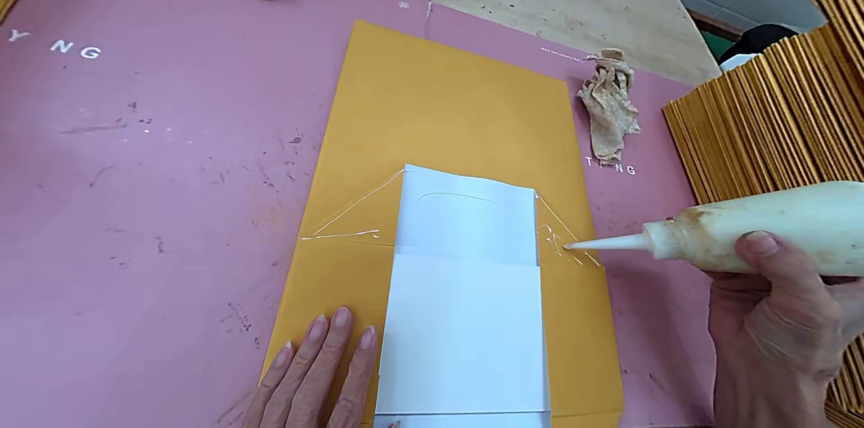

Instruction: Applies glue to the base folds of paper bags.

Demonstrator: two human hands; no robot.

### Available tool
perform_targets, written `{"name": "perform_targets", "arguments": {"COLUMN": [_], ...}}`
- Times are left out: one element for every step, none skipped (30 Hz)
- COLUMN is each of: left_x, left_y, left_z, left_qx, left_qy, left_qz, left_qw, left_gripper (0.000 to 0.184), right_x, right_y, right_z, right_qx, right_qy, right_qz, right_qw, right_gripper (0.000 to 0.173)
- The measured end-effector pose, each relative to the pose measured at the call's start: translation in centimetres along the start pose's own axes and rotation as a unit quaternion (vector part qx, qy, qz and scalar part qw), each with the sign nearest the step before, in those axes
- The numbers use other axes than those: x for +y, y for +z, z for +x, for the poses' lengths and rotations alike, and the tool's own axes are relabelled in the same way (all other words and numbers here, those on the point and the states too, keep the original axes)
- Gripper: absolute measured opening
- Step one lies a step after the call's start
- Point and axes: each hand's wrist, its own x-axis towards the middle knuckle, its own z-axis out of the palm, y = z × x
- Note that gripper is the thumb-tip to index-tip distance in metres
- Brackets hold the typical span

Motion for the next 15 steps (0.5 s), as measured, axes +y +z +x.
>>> {"name": "perform_targets", "arguments": {"left_x": [0.0, 0.0, 0.0, 0.0, 0.0, 0.0, -0.1, -0.1, 0.0, 0.0, 0.1, 0.2, 0.3, 0.4, 0.5], "left_y": [0.0, 0.0, 0.1, 0.1, 0.1, 0.1, 0.1, 0.1, 0.1, 0.1, 0.1, 0.1, 0.0, 0.0, 0.0], "left_z": [0.0, -0.1, -0.1, -0.1, -0.1, -0.1, -0.1, -0.1, -0.1, 0.0, 0.0, 0.1, 0.2, 0.2, 0.3], "left_qx": [-0.001, -0.002, -0.002, -0.001, 0.001, 0.002, 0.003, 0.003, 0.005, 0.005, 0.005, 0.006, 0.005, 0.007, 0.009], "left_qy": [0.0, -0.002, -0.003, -0.003, -0.002, -0.002, -0.001, -0.001, -0.001, -0.002, -0.002, -0.003, -0.003, -0.005, -0.008], "left_qz": [0.001, 0.003, 0.003, 0.003, 0.0, 0.0, 0.001, 0.003, 0.007, 0.01, 0.014, 0.017, 0.019, 0.018, 0.016], "left_qw": [1.0, 1.0, 1.0, 1.0, 1.0, 1.0, 1.0, 1.0, 1.0, 1.0, 1.0, 1.0, 1.0, 1.0, 1.0], "left_gripper": [0.059, 0.059, 0.059, 0.059, 0.059, 0.059, 0.059, 0.059, 0.059, 0.058, 0.058, 0.058, 0.057, 0.056, 0.055], "right_x": [0.0, 0.0, 0.1, 0.2, 0.4, 0.5, 0.7, 0.8, 0.8, 0.9, 0.8, 0.8, 0.8, 0.9, 1.1], "right_y": [0.1, 0.0, -0.3, -0.7, -1.1, -1.4, -1.7, -1.8, -1.8, -1.6, -1.4, -1.2, -1.1, -1.1, -1.2], "right_z": [-0.1, -0.2, -0.2, -0.2, -0.1, 0.1, 0.3, 0.5, 0.6, 0.7, 0.7, 0.7, 0.8, 0.9, 1.0], "right_qx": [-0.005, -0.009, -0.011, -0.009, -0.007, -0.001, 0.004, 0.007, 0.007, 0.008, 0.008, 0.008, 0.006, 0.003, -0.008], "right_qy": [0.005, 0.009, 0.012, 0.015, 0.018, 0.02, 0.023, 0.023, 0.022, 0.021, 0.018, 0.015, 0.01, 0.005, 0.0], "right_qz": [0.004, 0.006, 0.008, 0.006, 0.003, -0.001, -0.002, -0.003, -0.004, -0.003, -0.003, -0.004, -0.005, -0.002, 0.008], "right_qw": [1.0, 1.0, 1.0, 1.0, 1.0, 1.0, 1.0, 1.0, 1.0, 1.0, 1.0, 1.0, 1.0, 1.0, 1.0], "right_gripper": [0.046, 0.048, 0.05, 0.049, 0.049, 0.047, 0.046, 0.045, 0.044, 0.043, 0.043, 0.044, 0.046, 0.049, 0.053]}}
